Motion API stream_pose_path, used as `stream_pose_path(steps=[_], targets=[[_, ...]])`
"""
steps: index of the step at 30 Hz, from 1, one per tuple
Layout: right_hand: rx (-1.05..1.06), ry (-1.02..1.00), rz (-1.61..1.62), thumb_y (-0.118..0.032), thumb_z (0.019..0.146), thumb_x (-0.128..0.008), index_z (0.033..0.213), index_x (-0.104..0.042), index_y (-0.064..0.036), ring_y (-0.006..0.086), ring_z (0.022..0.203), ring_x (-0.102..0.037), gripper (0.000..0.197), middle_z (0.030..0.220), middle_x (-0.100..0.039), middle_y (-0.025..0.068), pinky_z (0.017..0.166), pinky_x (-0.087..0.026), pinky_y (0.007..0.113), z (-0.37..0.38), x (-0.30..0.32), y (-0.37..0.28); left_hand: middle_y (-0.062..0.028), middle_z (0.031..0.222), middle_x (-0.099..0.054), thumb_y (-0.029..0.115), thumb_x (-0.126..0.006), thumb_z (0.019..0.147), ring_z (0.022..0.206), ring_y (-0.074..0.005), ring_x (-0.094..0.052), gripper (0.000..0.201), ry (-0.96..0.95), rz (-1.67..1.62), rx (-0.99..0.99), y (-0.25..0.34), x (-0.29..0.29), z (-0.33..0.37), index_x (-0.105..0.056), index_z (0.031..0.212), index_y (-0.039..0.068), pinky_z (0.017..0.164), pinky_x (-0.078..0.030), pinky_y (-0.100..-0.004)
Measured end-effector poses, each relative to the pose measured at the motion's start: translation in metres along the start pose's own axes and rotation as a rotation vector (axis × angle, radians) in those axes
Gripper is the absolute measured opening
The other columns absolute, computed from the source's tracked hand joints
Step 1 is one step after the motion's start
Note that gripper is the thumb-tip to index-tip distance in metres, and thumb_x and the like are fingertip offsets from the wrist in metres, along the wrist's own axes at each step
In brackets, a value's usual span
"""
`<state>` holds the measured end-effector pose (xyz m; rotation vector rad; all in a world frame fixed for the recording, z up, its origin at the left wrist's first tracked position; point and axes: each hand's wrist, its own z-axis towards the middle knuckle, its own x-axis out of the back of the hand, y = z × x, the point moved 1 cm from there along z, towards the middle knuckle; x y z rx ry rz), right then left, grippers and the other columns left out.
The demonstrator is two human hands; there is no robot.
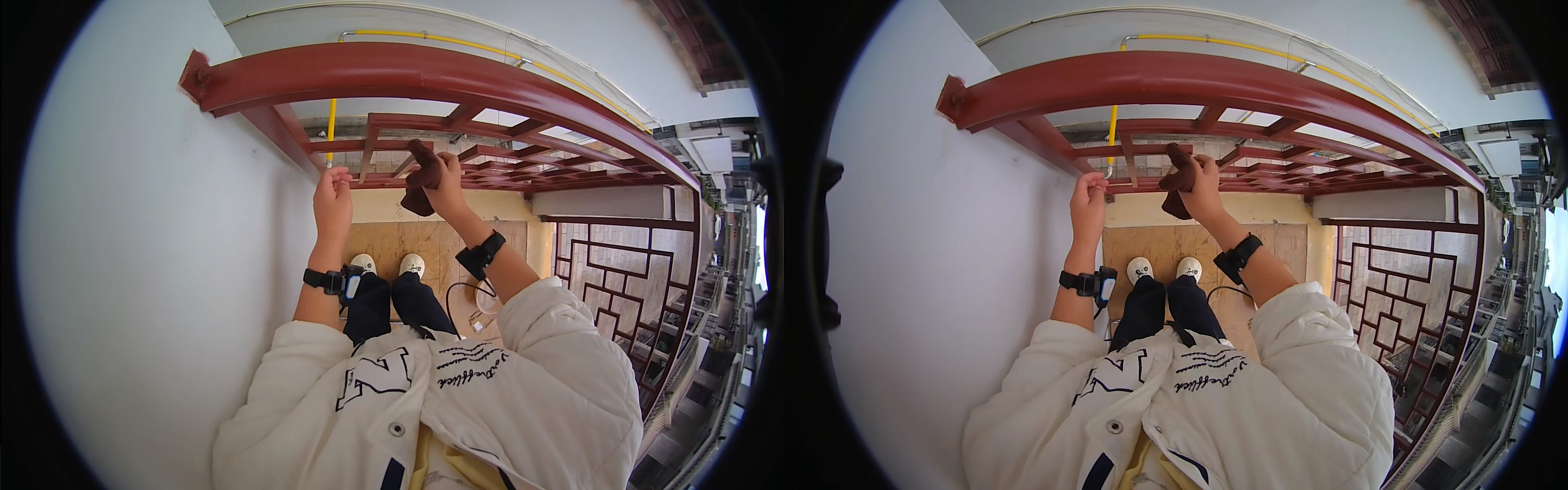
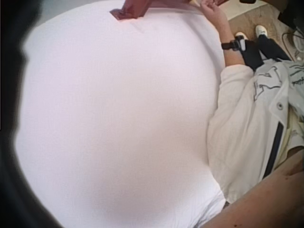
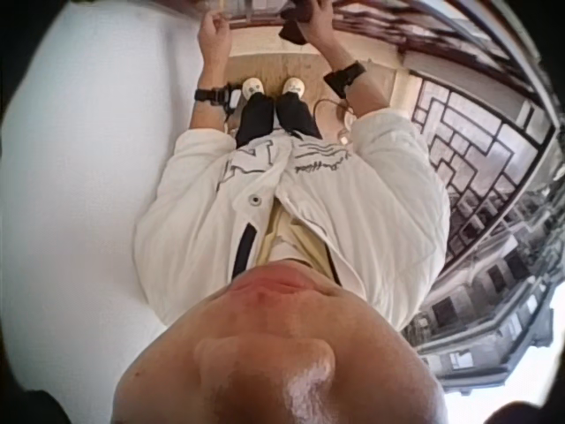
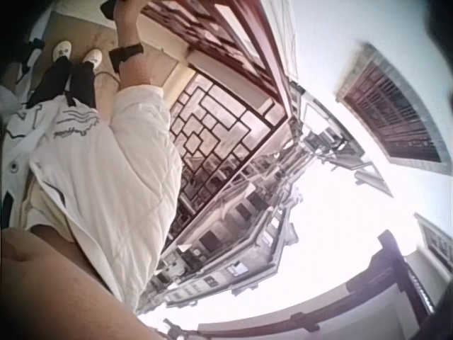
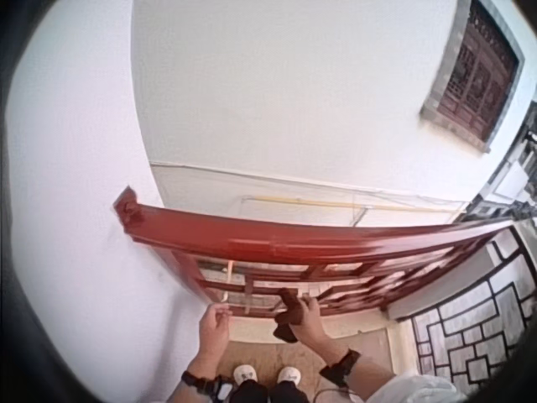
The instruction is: The person wipes a red metal railing with a dark cloth, moving along the railing and cleaning different sections. The person uses both hands to hold and maneuver the cloth while cleaning the railing surfaces.
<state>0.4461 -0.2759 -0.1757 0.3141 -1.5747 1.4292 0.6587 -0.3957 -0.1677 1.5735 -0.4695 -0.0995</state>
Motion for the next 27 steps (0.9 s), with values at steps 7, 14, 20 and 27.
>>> stream_pose_path(steps=[7,14,20,27], targets=[[-0.168,0.349,0.751,0.001,0.092,-0.065,0.139,-0.041,0.0009,0.0215,0.124,-0.053,0.053,0.137,-0.052,0.0127,0.108,-0.041,0.035,-0.009,0.012,0.025,-0.0138,0.108,-0.066,-0.004,-0.054,0.089,0.099,-0.0277,-0.065,0.024,-0.103,0.088,-0.193,0.016,-0.054,0.007,-0.061,0.112,0.001,0.087,-0.053,-0.0364],[0.103,0.222,0.425,0.005,0.080,-0.068,0.144,-0.041,-0.0004,0.0295,0.130,-0.050,0.070,0.142,-0.044,0.0159,0.109,-0.041,0.039,0.016,-0.003,0.032,-0.0155,0.113,-0.063,-0.007,-0.055,0.085,0.109,-0.0363,-0.059,0.030,-0.076,0.289,-0.489,0.015,-0.097,0.007,-0.060,0.113,0.002,0.096,-0.048,-0.0435],[-0.029,0.123,1.226,0.000,0.084,-0.066,0.137,-0.048,-0.0012,0.0311,0.120,-0.058,0.055,0.129,-0.058,0.0155,0.105,-0.043,0.039,0.029,-0.055,0.049,-0.0183,0.130,-0.054,-0.008,-0.053,0.088,0.118,-0.0375,-0.055,0.037,-0.066,0.340,-0.730,-0.008,-0.132,0.023,-0.055,0.123,0.003,0.103,-0.045,-0.0427],[0.188,0.248,0.481,-0.008,0.083,-0.065,0.131,-0.051,0.0003,0.0385,0.110,-0.060,0.050,0.116,-0.063,0.0198,0.098,-0.045,0.038,0.014,-0.070,0.073,-0.0150,0.115,-0.058,0.002,-0.055,0.089,0.109,-0.0344,-0.054,0.027,0.117,0.211,-1.047,-0.079,-0.159,0.013,-0.056,0.116,0.002,0.097,-0.043,-0.0445]])
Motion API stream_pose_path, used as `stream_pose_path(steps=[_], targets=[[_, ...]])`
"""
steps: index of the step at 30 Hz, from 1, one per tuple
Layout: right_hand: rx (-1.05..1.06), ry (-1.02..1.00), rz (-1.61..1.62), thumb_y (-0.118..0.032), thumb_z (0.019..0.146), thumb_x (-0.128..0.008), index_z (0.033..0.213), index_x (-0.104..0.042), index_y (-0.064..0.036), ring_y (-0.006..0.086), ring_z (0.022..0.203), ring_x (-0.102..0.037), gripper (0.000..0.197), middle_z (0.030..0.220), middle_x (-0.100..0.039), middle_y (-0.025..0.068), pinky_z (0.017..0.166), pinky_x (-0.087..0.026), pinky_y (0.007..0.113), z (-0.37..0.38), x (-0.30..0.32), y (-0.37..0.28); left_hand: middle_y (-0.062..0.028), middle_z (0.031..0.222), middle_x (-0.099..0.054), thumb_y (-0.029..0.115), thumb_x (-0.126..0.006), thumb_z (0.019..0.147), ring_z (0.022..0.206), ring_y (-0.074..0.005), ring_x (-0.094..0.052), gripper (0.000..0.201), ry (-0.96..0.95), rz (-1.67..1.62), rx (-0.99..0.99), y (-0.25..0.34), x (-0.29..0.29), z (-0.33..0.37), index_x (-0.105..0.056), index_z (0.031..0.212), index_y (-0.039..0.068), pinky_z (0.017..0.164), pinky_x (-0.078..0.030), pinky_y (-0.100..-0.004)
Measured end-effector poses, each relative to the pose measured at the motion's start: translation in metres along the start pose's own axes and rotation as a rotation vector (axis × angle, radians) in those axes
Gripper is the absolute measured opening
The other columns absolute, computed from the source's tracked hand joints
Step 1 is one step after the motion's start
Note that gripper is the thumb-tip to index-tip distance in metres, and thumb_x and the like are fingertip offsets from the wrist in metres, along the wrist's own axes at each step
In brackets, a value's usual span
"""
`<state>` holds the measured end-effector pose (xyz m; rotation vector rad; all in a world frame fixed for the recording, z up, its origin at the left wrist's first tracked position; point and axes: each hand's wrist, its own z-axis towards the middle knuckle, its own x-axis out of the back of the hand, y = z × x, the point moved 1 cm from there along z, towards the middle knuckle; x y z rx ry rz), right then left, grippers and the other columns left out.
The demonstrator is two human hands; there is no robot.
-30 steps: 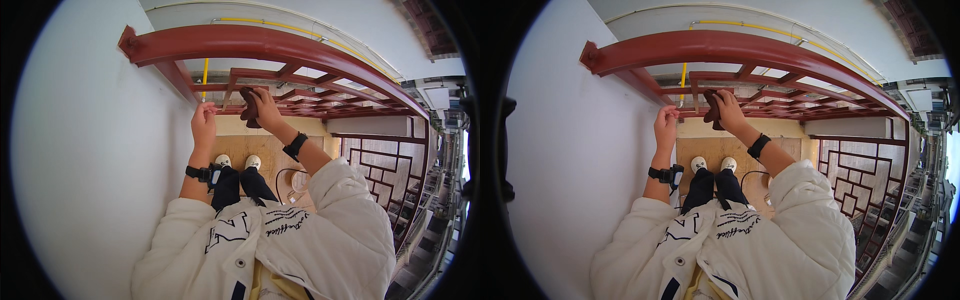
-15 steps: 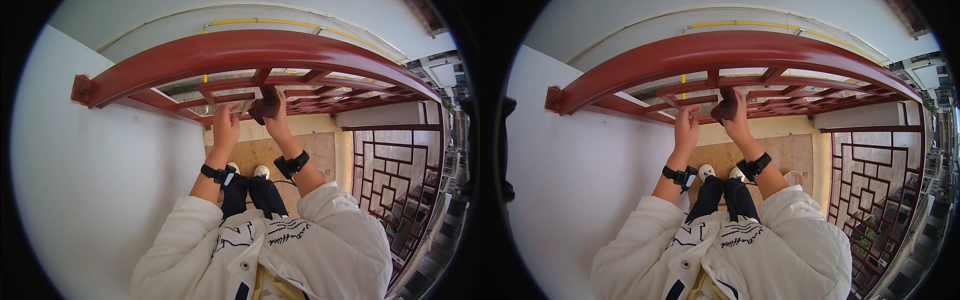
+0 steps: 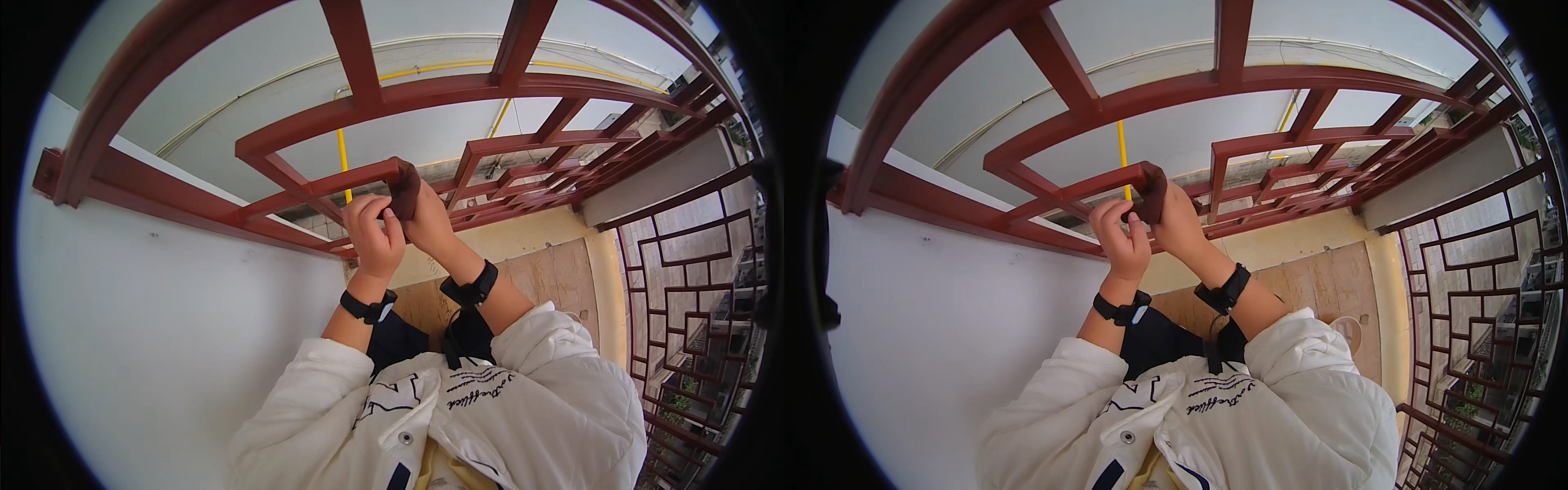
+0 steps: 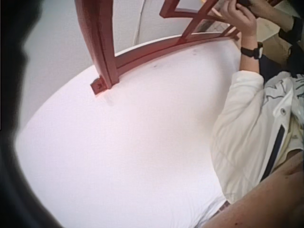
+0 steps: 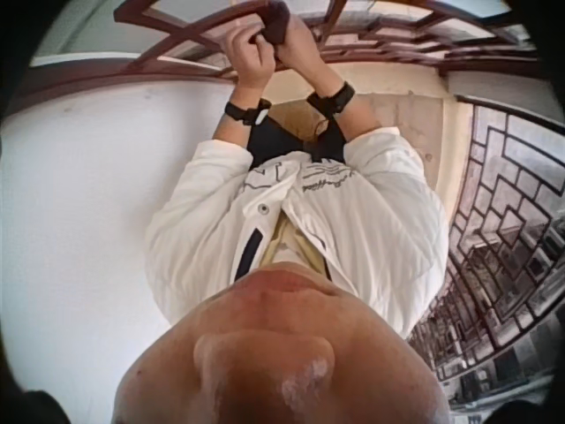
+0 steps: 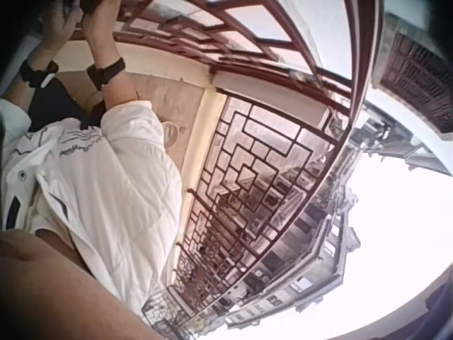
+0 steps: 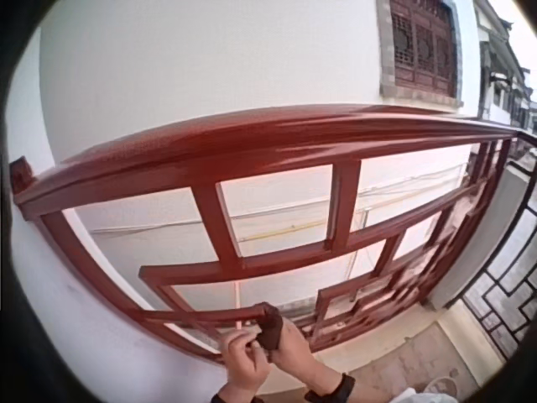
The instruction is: The person wipes a red metal railing with a dark cloth, moving along the railing and cleaning different sections. The person uses both hands to hold and maneuver the cloth while cleaning the railing surfaces.
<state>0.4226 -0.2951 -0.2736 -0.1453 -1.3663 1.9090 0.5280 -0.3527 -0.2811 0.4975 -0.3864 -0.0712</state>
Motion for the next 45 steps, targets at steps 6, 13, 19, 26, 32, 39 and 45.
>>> stream_pose_path(steps=[6,13,19,26,32,39,45], targets=[[0.210,0.060,0.427,-0.008,0.083,-0.067,0.133,-0.047,0.0006,0.0274,0.102,-0.061,0.055,0.114,-0.062,0.0173,0.092,-0.047,0.032,0.018,-0.025,0.013,-0.0156,0.129,-0.053,0.027,-0.040,0.106,0.117,-0.0240,-0.052,0.041,0.067,-0.541,0.353,-0.055,-0.027,-0.044,-0.044,0.134,-0.002,0.104,-0.040,-0.0373],[0.187,-0.034,0.072,-0.007,0.085,-0.064,0.138,-0.048,-0.0002,0.0329,0.099,-0.064,0.055,0.110,-0.065,0.0189,0.088,-0.050,0.036,-0.013,-0.029,0.046,-0.0143,0.132,-0.056,0.033,-0.034,0.110,0.119,-0.0232,-0.055,0.044,-0.084,-0.537,0.420,-0.077,-0.031,-0.052,-0.057,0.128,0.000,0.106,-0.040,-0.0351],[0.198,-0.040,0.194,-0.001,0.087,-0.060,0.140,-0.045,0.0024,0.0364,0.102,-0.064,0.055,0.112,-0.065,0.0220,0.090,-0.050,0.037,-0.011,-0.019,0.026,-0.0141,0.129,-0.063,0.043,-0.028,0.110,0.120,-0.0220,-0.058,0.059,-0.034,-0.872,0.629,-0.074,-0.031,-0.045,-0.054,0.136,-0.004,0.105,-0.042,-0.0351],[0.262,0.077,0.294,-0.010,0.083,-0.064,0.123,-0.049,0.0071,0.0214,0.081,-0.055,0.046,0.096,-0.059,0.0108,0.080,-0.049,0.031,0.012,-0.040,0.019,-0.0094,0.124,-0.063,0.039,-0.031,0.110,0.118,-0.0206,-0.058,0.050,0.165,-0.826,0.627,-0.072,-0.027,-0.037,-0.052,0.135,0.000,0.106,-0.041,-0.0321],[0.540,0.074,-0.987,-0.015,0.083,-0.064,0.136,-0.052,0.0088,0.0293,0.114,-0.059,0.059,0.127,-0.060,0.0213,0.100,-0.046,0.042,-0.035,-0.030,0.075,-0.0158,0.137,-0.053,0.023,-0.045,0.106,0.126,-0.0257,-0.052,0.042,0.068,-0.631,0.478,-0.062,-0.043,-0.047,-0.045,0.140,-0.001,0.107,-0.041,-0.0365],[0.748,0.034,-1.543,-0.020,0.083,-0.058,0.133,-0.056,0.0048,0.0279,0.125,-0.051,0.056,0.121,-0.060,0.0146,0.118,-0.027,0.050,-0.048,0.026,0.086,-0.0197,0.142,-0.047,0.008,-0.057,0.096,0.129,-0.0296,-0.049,0.057,0.031,-0.339,0.324,-0.055,-0.043,-0.062,-0.035,0.147,-0.004,0.112,-0.037,-0.0399],[0.681,0.164,-1.048,-0.019,0.084,-0.056,0.121,-0.060,0.0063,0.0280,0.120,-0.053,0.045,0.110,-0.062,0.0141,0.118,-0.025,0.057,-0.037,-0.032,0.065,-0.0203,0.146,-0.043,0.007,-0.057,0.096,0.133,-0.0313,-0.045,0.057,0.085,-0.376,0.344,-0.049,-0.042,-0.073,-0.034,0.147,-0.004,0.114,-0.035,-0.0416]])
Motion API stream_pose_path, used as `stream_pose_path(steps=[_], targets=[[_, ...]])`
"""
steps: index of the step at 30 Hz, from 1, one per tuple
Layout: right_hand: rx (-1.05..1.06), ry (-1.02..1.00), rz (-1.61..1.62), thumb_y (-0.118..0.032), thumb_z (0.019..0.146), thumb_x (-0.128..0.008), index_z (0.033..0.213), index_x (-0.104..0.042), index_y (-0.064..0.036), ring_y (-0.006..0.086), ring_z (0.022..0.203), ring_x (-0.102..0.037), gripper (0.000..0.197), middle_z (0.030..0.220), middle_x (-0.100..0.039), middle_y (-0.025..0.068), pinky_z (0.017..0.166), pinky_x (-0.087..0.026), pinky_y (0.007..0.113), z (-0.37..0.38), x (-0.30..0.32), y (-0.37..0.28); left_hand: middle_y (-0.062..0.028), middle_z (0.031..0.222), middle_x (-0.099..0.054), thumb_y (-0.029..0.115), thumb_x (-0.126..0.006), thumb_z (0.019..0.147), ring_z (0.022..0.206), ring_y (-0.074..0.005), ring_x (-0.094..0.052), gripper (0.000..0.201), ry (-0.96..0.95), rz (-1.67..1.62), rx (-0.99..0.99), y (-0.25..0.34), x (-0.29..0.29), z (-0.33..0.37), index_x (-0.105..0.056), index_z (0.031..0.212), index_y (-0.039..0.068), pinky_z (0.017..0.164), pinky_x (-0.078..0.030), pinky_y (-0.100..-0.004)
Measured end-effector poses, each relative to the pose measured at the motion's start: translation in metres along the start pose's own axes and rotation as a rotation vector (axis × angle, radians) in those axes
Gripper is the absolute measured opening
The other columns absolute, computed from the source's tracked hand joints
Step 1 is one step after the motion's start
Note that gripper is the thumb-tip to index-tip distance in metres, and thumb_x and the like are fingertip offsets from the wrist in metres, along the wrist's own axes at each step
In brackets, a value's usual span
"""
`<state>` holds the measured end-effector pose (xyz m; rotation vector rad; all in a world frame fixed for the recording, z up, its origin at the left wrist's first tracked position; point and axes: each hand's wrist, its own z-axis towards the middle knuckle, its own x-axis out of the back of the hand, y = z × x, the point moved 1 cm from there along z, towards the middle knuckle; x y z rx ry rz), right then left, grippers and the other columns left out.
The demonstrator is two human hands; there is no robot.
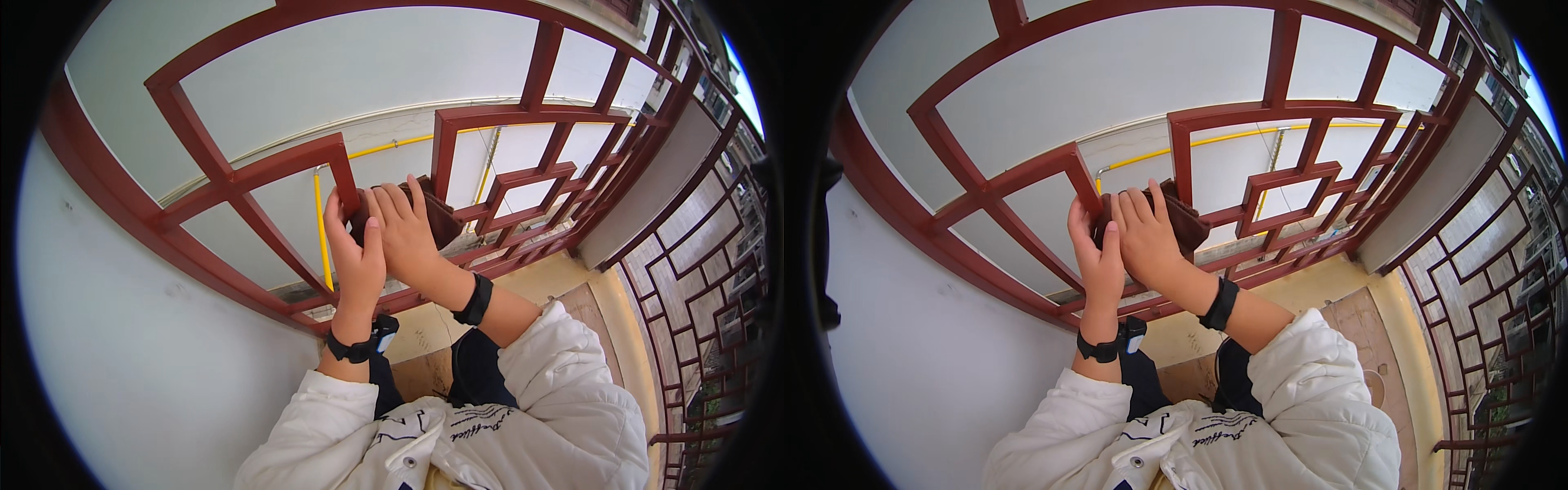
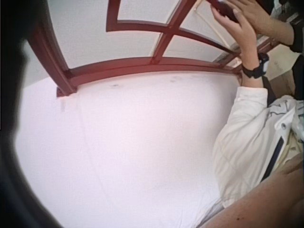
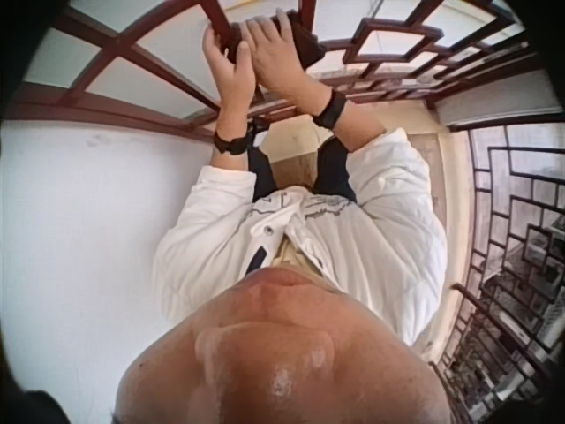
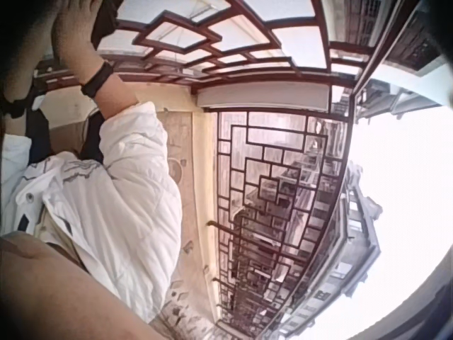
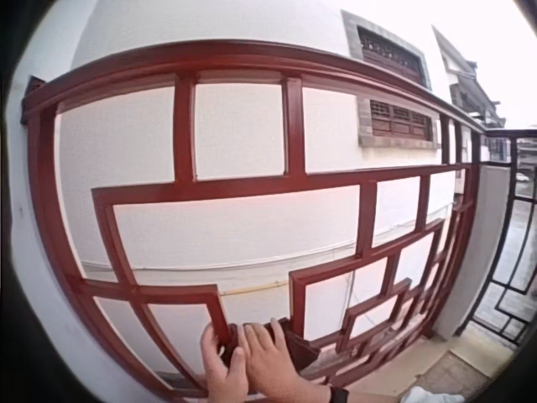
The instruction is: The person wipes a red metal railing with a dark cloth, moving along the railing and cleaning different sections. The person uses both hands to hold and maneuver the cloth while cleaning the railing surfaces.
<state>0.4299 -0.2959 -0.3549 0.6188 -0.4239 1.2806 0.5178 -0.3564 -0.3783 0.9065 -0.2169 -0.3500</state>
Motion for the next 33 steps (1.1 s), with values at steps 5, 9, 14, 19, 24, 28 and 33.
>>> stream_pose_path(steps=[5,9,14,19,24,28,33], targets=[[0.134,-0.092,-0.255,-0.019,0.082,-0.060,0.122,-0.061,-0.0015,0.0258,0.121,-0.053,0.044,0.111,-0.062,0.0089,0.119,-0.024,0.055,-0.013,0.016,0.033,-0.0187,0.142,-0.044,0.005,-0.054,0.099,0.131,-0.0280,-0.046,0.051,0.040,-0.273,0.140,0.010,0.015,0.011,-0.034,0.145,0.002,0.111,-0.037,-0.0389],[0.330,-0.183,-0.442,-0.021,0.082,-0.062,0.124,-0.061,-0.0057,0.0252,0.133,-0.047,0.045,0.123,-0.060,0.0056,0.119,-0.024,0.055,-0.021,0.043,0.057,-0.0196,0.138,-0.046,0.005,-0.054,0.099,0.128,-0.0269,-0.048,0.045,0.058,-0.286,0.155,0.017,0.018,0.010,-0.036,0.141,0.003,0.109,-0.038,-0.0379],[0.363,-0.202,-0.686,-0.021,0.081,-0.063,0.124,-0.063,-0.0126,0.0227,0.137,-0.044,0.043,0.127,-0.058,0.0005,0.116,-0.025,0.055,0.027,0.073,0.057,-0.0197,0.134,-0.047,0.007,-0.056,0.099,0.126,-0.0271,-0.049,0.042,0.014,-0.239,0.100,0.026,0.017,0.008,-0.036,0.135,0.000,0.109,-0.038,-0.0390],[0.350,-0.143,-0.809,-0.024,0.084,-0.062,0.117,-0.065,-0.0088,0.0256,0.138,-0.043,0.037,0.128,-0.058,0.0035,0.119,-0.025,0.051,0.057,0.087,0.073,-0.0223,0.141,-0.037,0.002,-0.063,0.087,0.133,-0.0417,-0.037,0.052,0.136,0.135,-0.384,0.043,0.004,-0.002,-0.037,0.132,0.001,0.112,-0.032,-0.0476],[0.576,-0.462,-0.880,-0.025,0.084,-0.061,0.119,-0.062,-0.0071,0.0272,0.136,-0.044,0.040,0.126,-0.059,0.0052,0.119,-0.027,0.049,0.019,0.057,0.046,-0.0216,0.141,-0.038,0.005,-0.064,0.087,0.133,-0.0409,-0.038,0.051,0.042,-0.012,-0.491,0.042,-0.016,0.004,-0.039,0.132,0.001,0.111,-0.034,-0.0469],[0.581,-0.353,-0.787,-0.024,0.083,-0.064,0.121,-0.062,-0.0121,0.0224,0.135,-0.046,0.040,0.128,-0.058,0.0011,0.117,-0.030,0.047,0.022,0.058,0.067,-0.0223,0.140,-0.040,0.006,-0.063,0.087,0.133,-0.0417,-0.037,0.049,-0.043,0.003,-0.425,0.039,-0.026,0.008,-0.041,0.131,-0.002,0.110,-0.034,-0.0494],[0.373,-0.088,-0.790,-0.025,0.082,-0.068,0.125,-0.061,-0.0233,0.0217,0.141,-0.041,0.043,0.140,-0.054,-0.0081,0.116,-0.016,0.063,0.043,0.084,0.100,-0.0249,0.143,-0.035,0.005,-0.063,0.087,0.132,-0.0429,-0.036,0.051,-0.117,-0.075,-0.389,0.043,-0.046,0.010,-0.040,0.132,-0.003,0.110,-0.034,-0.0511]])
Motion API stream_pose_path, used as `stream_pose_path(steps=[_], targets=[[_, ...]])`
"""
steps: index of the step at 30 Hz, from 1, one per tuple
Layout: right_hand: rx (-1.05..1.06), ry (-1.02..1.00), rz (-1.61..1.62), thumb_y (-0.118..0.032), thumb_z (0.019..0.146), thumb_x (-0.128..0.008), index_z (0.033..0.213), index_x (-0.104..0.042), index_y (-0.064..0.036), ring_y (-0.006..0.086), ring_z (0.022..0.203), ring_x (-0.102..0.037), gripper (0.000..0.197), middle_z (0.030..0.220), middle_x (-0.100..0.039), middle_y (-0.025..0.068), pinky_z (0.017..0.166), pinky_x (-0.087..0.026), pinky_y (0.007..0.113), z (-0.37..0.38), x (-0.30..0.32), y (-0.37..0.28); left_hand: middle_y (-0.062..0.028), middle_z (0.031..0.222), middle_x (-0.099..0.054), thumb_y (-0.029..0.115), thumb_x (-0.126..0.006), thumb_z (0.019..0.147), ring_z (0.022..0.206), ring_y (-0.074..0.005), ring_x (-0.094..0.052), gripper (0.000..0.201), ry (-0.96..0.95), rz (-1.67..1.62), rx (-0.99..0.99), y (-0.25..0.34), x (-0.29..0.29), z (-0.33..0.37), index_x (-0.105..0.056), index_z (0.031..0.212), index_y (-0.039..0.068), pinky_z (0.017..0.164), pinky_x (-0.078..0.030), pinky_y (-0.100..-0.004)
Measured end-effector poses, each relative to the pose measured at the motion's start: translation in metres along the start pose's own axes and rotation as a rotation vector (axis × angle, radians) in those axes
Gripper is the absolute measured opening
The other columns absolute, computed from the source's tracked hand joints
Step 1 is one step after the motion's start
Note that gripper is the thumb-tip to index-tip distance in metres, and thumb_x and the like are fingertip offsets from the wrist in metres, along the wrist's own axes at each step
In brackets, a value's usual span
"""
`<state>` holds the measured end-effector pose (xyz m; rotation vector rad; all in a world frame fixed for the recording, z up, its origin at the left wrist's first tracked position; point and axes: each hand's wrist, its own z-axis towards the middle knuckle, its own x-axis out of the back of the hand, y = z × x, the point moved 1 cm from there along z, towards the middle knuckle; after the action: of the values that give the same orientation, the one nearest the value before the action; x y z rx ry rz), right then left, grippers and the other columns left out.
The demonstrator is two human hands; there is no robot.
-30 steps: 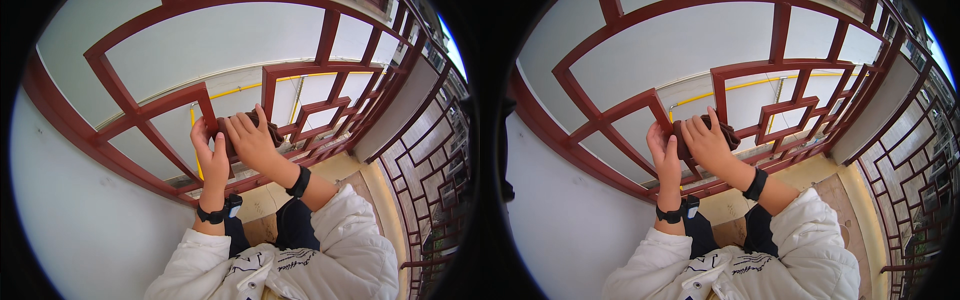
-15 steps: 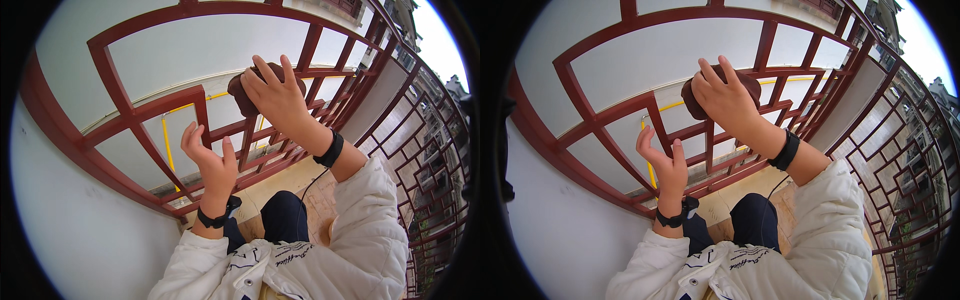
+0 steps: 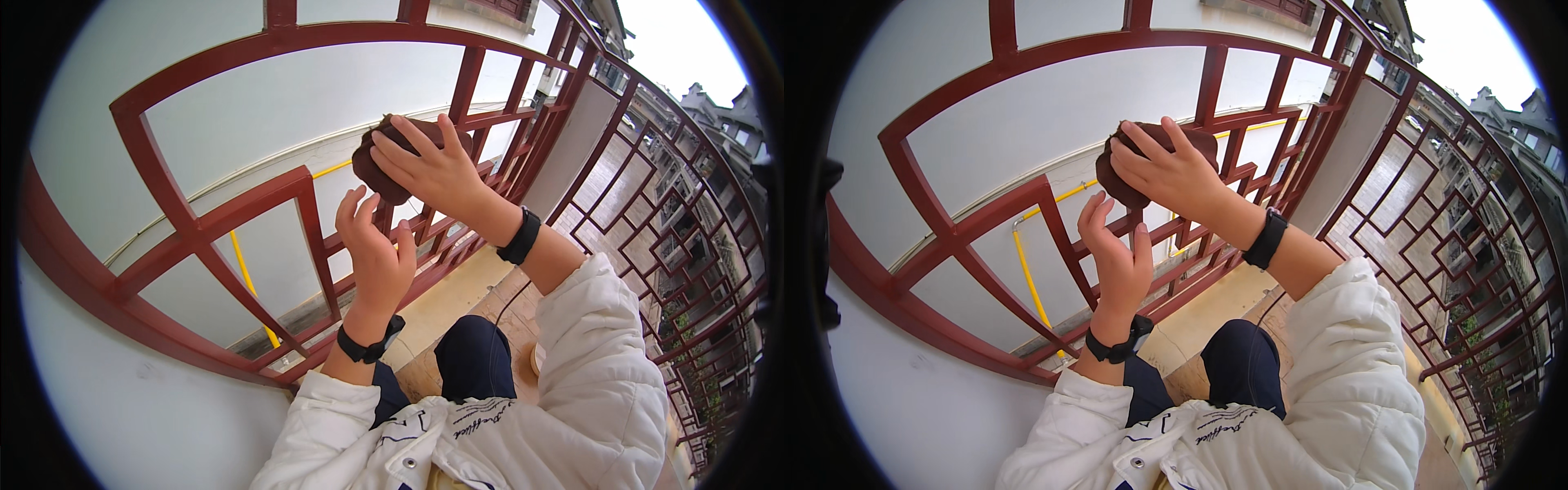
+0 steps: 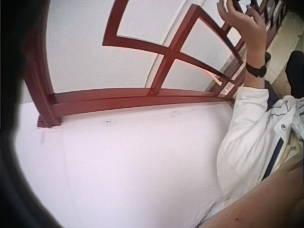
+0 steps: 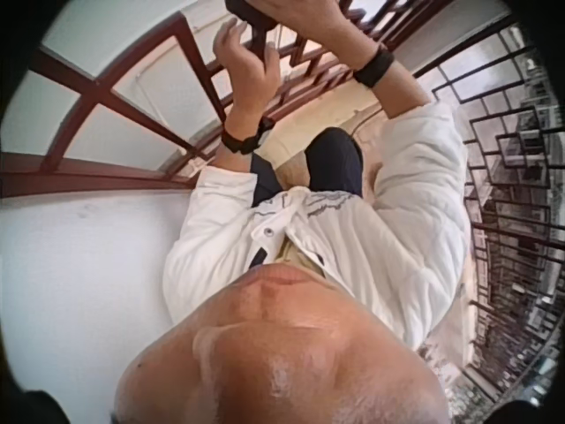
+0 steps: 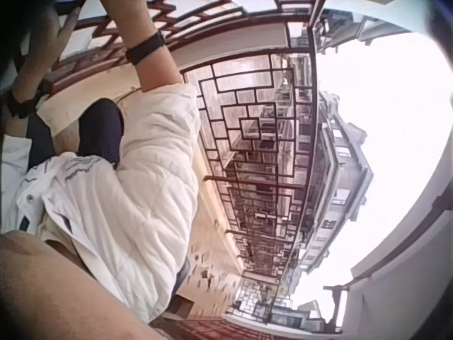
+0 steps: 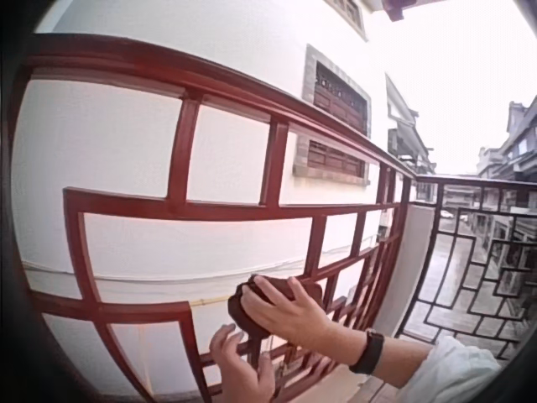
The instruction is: The person wipes a red metal railing with a dark cloth, moving along the railing and cleaning different sections. The person uses both hands to hold and maneuver the cloth while cleaning the railing surfaces.
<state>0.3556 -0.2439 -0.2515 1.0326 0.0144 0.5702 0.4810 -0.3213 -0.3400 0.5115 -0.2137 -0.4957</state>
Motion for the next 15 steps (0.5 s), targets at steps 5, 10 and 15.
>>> stream_pose_path(steps=[5,10,15], targets=[[-0.130,-0.009,0.155,-0.025,0.083,-0.063,0.126,-0.061,-0.0163,0.0225,0.141,-0.040,0.043,0.142,-0.053,-0.0021,0.114,-0.028,0.052,-0.014,0.010,-0.041,-0.0264,0.145,-0.031,0.004,-0.063,0.087,0.133,-0.0428,-0.034,0.055,0.092,-0.079,-0.048,-0.003,-0.009,0.003,-0.036,0.135,-0.003,0.111,-0.031,-0.0531],[0.052,-0.045,0.154,-0.026,0.084,-0.064,0.124,-0.062,-0.0165,0.0207,0.141,-0.040,0.041,0.140,-0.054,-0.0031,0.115,-0.029,0.041,-0.025,0.012,-0.059,-0.0250,0.145,-0.032,0.005,-0.063,0.087,0.137,-0.0436,-0.030,0.054,0.076,-0.019,-0.104,-0.009,-0.005,-0.004,-0.036,0.133,0.000,0.114,-0.026,-0.0549],[-0.182,0.016,0.005,-0.030,0.082,-0.069,0.132,-0.061,-0.0252,0.0215,0.138,-0.041,0.051,0.145,-0.052,-0.0057,0.112,-0.020,0.062,-0.007,0.006,-0.013,-0.0234,0.143,-0.031,0.004,-0.064,0.086,0.137,-0.0446,-0.029,0.052,0.066,-0.080,-0.121,-0.007,-0.015,-0.010,-0.038,0.131,0.001,0.112,-0.027,-0.0545]])
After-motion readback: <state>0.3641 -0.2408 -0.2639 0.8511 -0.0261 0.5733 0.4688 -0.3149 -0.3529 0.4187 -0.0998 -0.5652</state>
